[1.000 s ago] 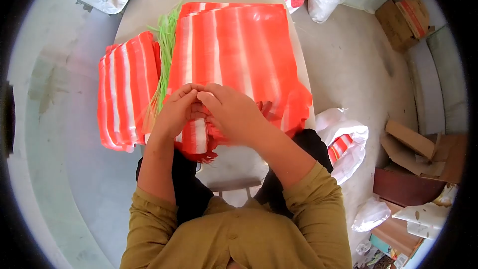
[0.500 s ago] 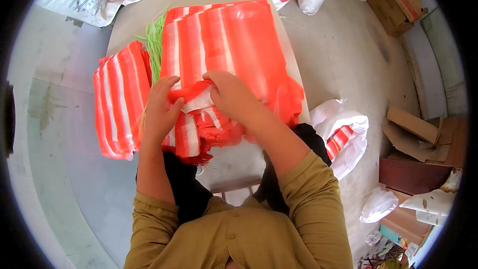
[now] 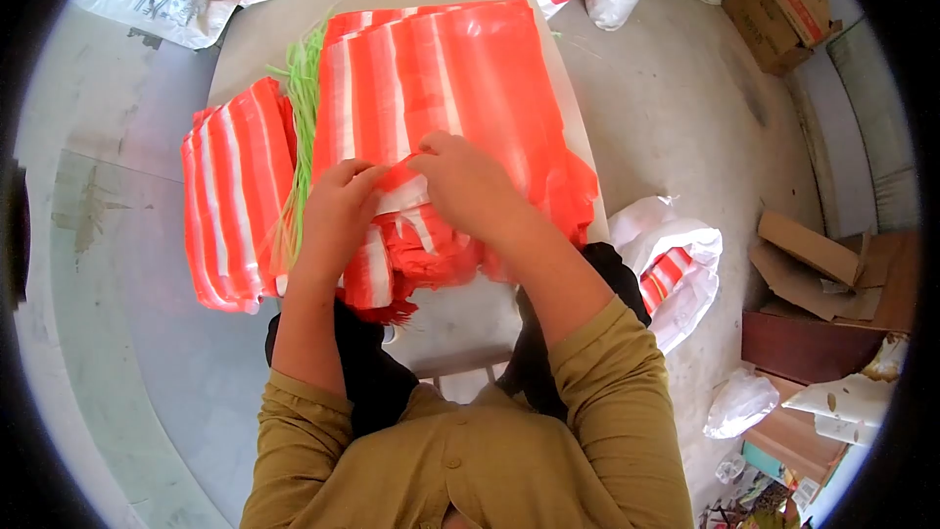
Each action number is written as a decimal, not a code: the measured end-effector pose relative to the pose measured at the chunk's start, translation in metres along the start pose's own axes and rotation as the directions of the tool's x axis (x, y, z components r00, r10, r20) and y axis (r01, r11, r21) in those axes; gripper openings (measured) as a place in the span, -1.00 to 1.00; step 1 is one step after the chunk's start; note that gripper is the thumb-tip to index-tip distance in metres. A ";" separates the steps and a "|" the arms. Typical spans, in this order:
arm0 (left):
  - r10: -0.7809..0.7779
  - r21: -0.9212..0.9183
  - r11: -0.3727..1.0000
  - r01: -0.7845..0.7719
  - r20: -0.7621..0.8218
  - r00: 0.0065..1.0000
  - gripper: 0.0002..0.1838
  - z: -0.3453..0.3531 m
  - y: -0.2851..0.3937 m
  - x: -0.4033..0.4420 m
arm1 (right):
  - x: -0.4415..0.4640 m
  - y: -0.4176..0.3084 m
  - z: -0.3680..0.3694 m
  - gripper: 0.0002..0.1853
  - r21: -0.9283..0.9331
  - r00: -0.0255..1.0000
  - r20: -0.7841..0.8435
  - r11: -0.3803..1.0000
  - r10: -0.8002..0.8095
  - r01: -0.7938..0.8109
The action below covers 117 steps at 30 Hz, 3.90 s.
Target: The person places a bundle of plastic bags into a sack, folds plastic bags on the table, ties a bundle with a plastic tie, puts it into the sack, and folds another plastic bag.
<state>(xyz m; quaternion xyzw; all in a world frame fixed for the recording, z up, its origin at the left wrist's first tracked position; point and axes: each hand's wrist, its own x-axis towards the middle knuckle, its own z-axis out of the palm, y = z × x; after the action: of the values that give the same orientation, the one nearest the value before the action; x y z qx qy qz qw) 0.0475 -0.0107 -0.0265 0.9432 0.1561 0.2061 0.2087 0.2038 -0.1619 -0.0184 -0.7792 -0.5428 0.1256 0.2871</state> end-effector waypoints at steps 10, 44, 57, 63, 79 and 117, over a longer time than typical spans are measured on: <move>0.195 -0.236 0.958 -0.165 0.110 0.975 -0.66 0.010 0.017 -0.002 | -0.021 0.014 -0.027 -0.78 -0.028 0.953 0.030 0.953 -0.301 0.302; -0.143 -0.680 0.672 0.292 0.268 0.953 -0.65 0.024 0.023 0.003 | -0.034 0.086 -0.069 -0.55 0.760 0.806 -0.175 0.598 0.566 -0.255; -0.268 -0.708 0.558 0.433 0.340 0.901 -0.58 0.020 0.018 0.001 | -0.022 0.099 -0.052 -0.42 0.779 0.806 -0.104 0.551 0.582 -0.297; -0.259 -0.717 0.536 0.446 0.363 0.895 -0.58 0.018 0.016 0.001 | -0.039 0.067 -0.059 -0.38 0.730 0.846 -0.106 0.619 0.523 -0.292; 0.091 -0.301 0.953 -0.041 0.154 0.984 -0.54 0.019 0.029 -0.005 | -0.063 0.061 -0.097 -0.71 0.808 0.989 0.147 0.573 0.026 -0.135; 0.235 -0.194 0.952 -0.238 -0.040 0.971 -0.68 0.020 0.032 -0.005 | -0.004 0.011 -0.008 -0.53 0.030 0.999 -0.017 0.998 0.047 -0.047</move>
<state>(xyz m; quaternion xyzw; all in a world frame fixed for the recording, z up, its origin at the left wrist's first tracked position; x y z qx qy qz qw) 0.0587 -0.0472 -0.0300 0.9279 0.0225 0.2518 0.2739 0.2151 -0.1707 -0.0184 -0.7885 -0.5198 0.1335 0.3006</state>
